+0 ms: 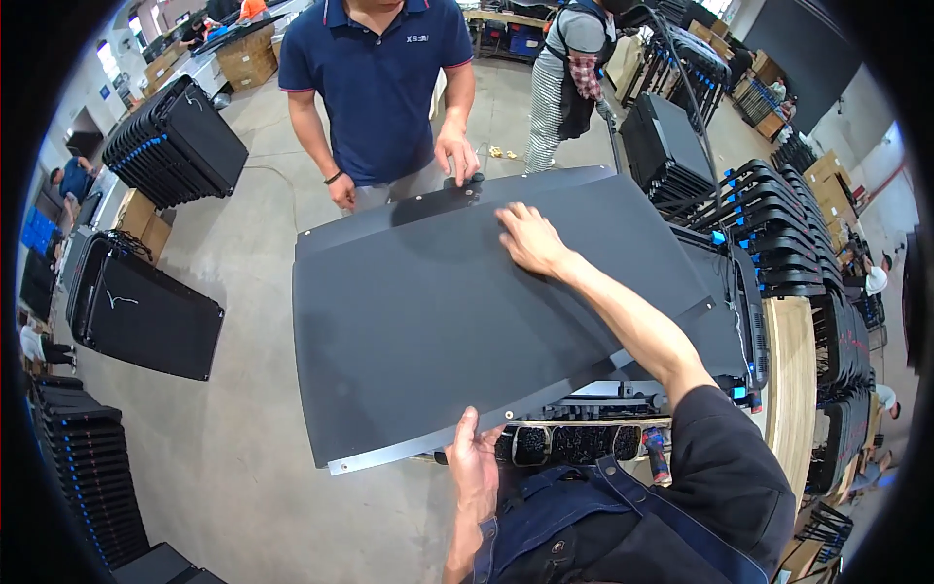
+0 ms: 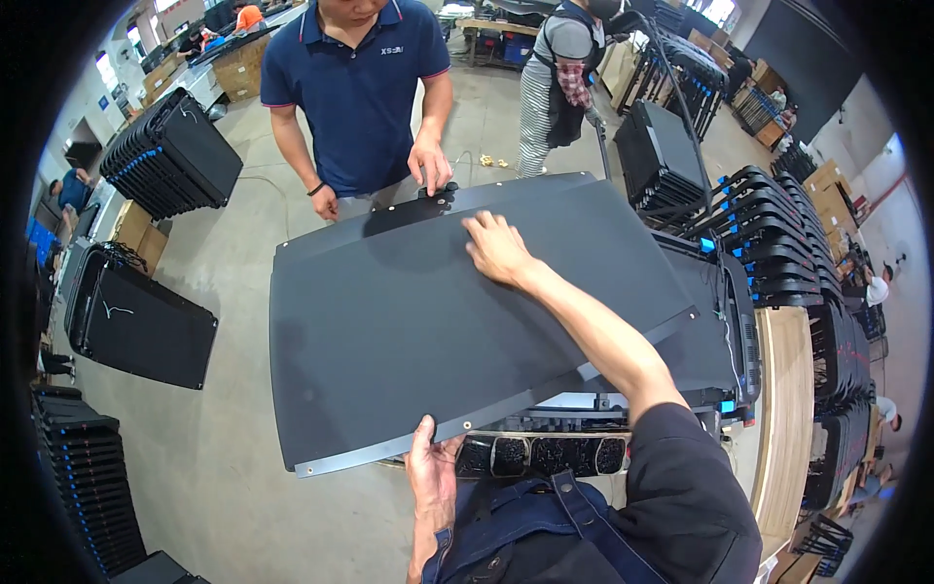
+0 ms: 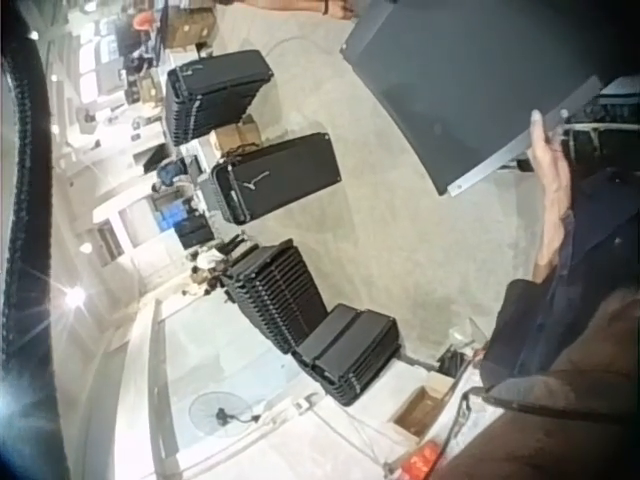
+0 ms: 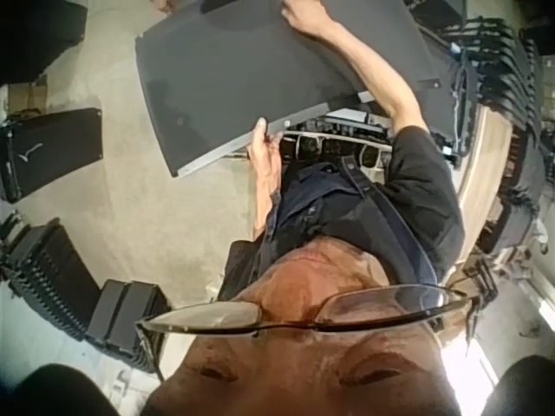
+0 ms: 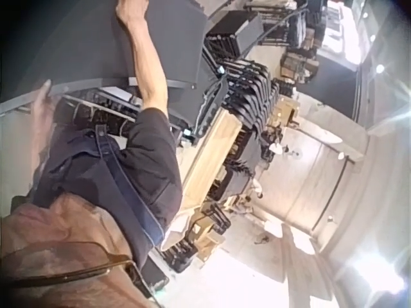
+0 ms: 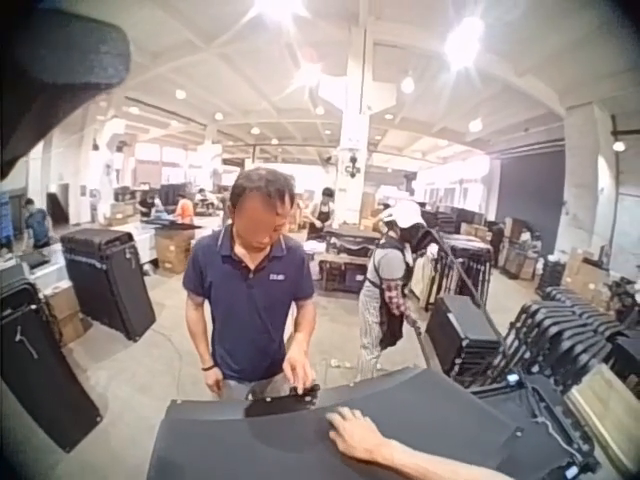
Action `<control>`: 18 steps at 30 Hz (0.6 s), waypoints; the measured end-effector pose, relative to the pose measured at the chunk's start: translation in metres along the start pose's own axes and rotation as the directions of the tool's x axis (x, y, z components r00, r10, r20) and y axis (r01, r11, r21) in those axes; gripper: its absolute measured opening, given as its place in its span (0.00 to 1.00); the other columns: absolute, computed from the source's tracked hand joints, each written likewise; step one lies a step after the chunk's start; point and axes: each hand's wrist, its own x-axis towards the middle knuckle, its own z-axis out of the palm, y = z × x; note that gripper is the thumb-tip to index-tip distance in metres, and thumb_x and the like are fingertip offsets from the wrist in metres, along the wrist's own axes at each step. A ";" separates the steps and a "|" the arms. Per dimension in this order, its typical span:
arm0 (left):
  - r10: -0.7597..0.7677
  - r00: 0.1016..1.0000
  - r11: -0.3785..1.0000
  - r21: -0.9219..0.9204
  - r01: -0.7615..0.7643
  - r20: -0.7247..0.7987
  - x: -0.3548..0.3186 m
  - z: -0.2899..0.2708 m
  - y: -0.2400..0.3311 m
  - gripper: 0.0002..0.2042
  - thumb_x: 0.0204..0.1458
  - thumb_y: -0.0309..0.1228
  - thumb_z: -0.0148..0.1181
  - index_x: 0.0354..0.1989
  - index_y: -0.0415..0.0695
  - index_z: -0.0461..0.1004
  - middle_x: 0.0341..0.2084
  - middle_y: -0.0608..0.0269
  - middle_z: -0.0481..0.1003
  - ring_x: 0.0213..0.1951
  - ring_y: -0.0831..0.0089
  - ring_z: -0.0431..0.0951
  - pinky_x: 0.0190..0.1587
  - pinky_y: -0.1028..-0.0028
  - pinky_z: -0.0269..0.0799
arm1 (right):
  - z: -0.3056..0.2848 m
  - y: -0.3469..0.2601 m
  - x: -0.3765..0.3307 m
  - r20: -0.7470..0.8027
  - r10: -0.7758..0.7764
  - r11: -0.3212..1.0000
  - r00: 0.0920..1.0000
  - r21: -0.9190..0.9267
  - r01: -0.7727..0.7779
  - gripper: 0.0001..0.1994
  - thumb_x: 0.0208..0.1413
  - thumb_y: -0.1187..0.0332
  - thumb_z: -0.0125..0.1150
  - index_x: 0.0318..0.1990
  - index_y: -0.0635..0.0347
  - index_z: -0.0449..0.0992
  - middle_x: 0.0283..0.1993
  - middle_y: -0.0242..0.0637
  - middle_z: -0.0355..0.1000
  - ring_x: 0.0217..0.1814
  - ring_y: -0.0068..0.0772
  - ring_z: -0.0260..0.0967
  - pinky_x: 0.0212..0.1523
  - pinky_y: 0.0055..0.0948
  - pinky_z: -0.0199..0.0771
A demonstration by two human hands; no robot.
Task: Assembling and screwing components of a treadmill on a factory production line.
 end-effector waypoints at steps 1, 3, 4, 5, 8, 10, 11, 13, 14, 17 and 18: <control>0.008 1.000 1.000 0.019 -0.007 -0.012 0.001 -0.001 0.001 0.11 0.60 0.30 0.60 0.49 0.40 0.74 0.41 0.59 0.79 0.39 0.66 0.84 0.41 0.64 0.87 | -0.016 -0.005 -0.026 0.059 -0.035 0.996 0.998 0.084 0.030 0.20 0.61 0.65 0.58 0.60 0.60 0.69 0.58 0.48 0.68 0.62 0.53 0.65 0.60 0.50 0.69; 0.009 0.999 0.999 0.052 -0.008 -0.031 0.001 -0.003 0.007 0.11 0.61 0.30 0.60 0.48 0.40 0.74 0.41 0.58 0.79 0.39 0.65 0.84 0.41 0.64 0.86 | -0.060 -0.021 -0.084 0.042 -0.061 0.975 0.997 0.218 0.051 0.18 0.61 0.65 0.60 0.56 0.60 0.73 0.53 0.45 0.72 0.57 0.49 0.70 0.57 0.45 0.72; 0.028 0.999 0.998 0.058 -0.026 -0.035 -0.002 0.002 0.010 0.11 0.61 0.31 0.60 0.48 0.40 0.74 0.41 0.58 0.80 0.39 0.65 0.84 0.40 0.65 0.86 | -0.080 -0.021 -0.118 -0.056 -0.005 0.947 0.998 0.319 0.023 0.14 0.61 0.65 0.62 0.51 0.62 0.76 0.47 0.44 0.75 0.47 0.45 0.75 0.49 0.39 0.76; 0.049 0.998 0.997 0.064 -0.047 -0.037 -0.002 0.006 0.011 0.11 0.61 0.32 0.60 0.47 0.40 0.74 0.42 0.57 0.80 0.39 0.65 0.84 0.40 0.65 0.86 | -0.090 -0.013 -0.153 -0.116 0.138 0.911 0.984 0.405 -0.080 0.11 0.61 0.65 0.63 0.44 0.65 0.79 0.36 0.40 0.78 0.35 0.35 0.76 0.37 0.32 0.76; 0.030 0.999 0.997 0.071 -0.027 -0.036 0.000 0.004 0.013 0.12 0.62 0.34 0.59 0.48 0.39 0.74 0.40 0.56 0.79 0.39 0.65 0.84 0.39 0.66 0.86 | -0.120 0.016 -0.266 0.373 0.561 0.354 0.739 0.699 -0.621 0.25 0.67 0.48 0.53 0.42 0.68 0.78 0.25 0.38 0.76 0.21 0.27 0.73 0.23 0.23 0.71; 0.049 0.998 0.994 0.096 -0.045 -0.040 -0.002 0.011 0.014 0.13 0.62 0.35 0.59 0.49 0.40 0.74 0.40 0.56 0.79 0.40 0.65 0.83 0.39 0.67 0.85 | -0.109 0.030 -0.319 0.520 0.542 0.059 0.660 0.760 -0.647 0.28 0.67 0.44 0.51 0.50 0.66 0.74 0.32 0.42 0.77 0.28 0.33 0.77 0.27 0.26 0.75; 0.064 0.995 0.994 0.095 -0.057 -0.071 -0.003 0.016 0.013 0.13 0.62 0.36 0.59 0.48 0.40 0.74 0.40 0.56 0.80 0.39 0.65 0.84 0.39 0.67 0.85 | -0.101 0.035 -0.333 0.659 0.476 -0.234 0.582 0.733 -0.639 0.32 0.67 0.41 0.49 0.58 0.64 0.70 0.39 0.47 0.78 0.35 0.39 0.80 0.31 0.29 0.78; 0.080 0.994 0.990 0.121 -0.071 -0.068 -0.004 0.020 0.012 0.12 0.62 0.36 0.58 0.47 0.40 0.74 0.40 0.56 0.80 0.39 0.65 0.84 0.39 0.66 0.85 | -0.074 0.042 -0.338 0.572 0.334 -0.520 0.749 0.775 -0.360 0.38 0.64 0.36 0.47 0.69 0.57 0.58 0.57 0.52 0.71 0.52 0.51 0.77 0.45 0.41 0.80; 0.051 0.998 0.992 0.119 -0.047 -0.031 0.000 0.020 0.011 0.12 0.63 0.36 0.58 0.46 0.41 0.74 0.40 0.55 0.80 0.38 0.65 0.84 0.40 0.65 0.85 | -0.052 0.062 -0.335 0.526 0.367 -0.531 0.767 0.796 -0.291 0.38 0.63 0.34 0.46 0.70 0.53 0.57 0.67 0.50 0.63 0.60 0.54 0.71 0.57 0.49 0.75; 0.058 0.992 0.994 0.098 -0.047 -0.109 -0.002 0.030 0.012 0.11 0.62 0.36 0.59 0.43 0.41 0.75 0.38 0.55 0.80 0.34 0.64 0.85 0.35 0.65 0.87 | -0.036 0.075 -0.302 0.363 0.472 -0.679 0.803 0.730 0.069 0.28 0.66 0.49 0.56 0.65 0.58 0.64 0.57 0.42 0.73 0.54 0.44 0.76 0.53 0.45 0.79; 0.086 0.990 0.991 0.112 -0.073 -0.109 -0.006 0.030 0.014 0.10 0.61 0.36 0.59 0.41 0.40 0.75 0.37 0.55 0.80 0.33 0.63 0.85 0.32 0.65 0.87 | -0.049 0.067 -0.296 0.323 0.467 -0.587 0.823 0.809 0.015 0.26 0.65 0.54 0.58 0.63 0.59 0.65 0.55 0.41 0.75 0.50 0.41 0.77 0.48 0.41 0.81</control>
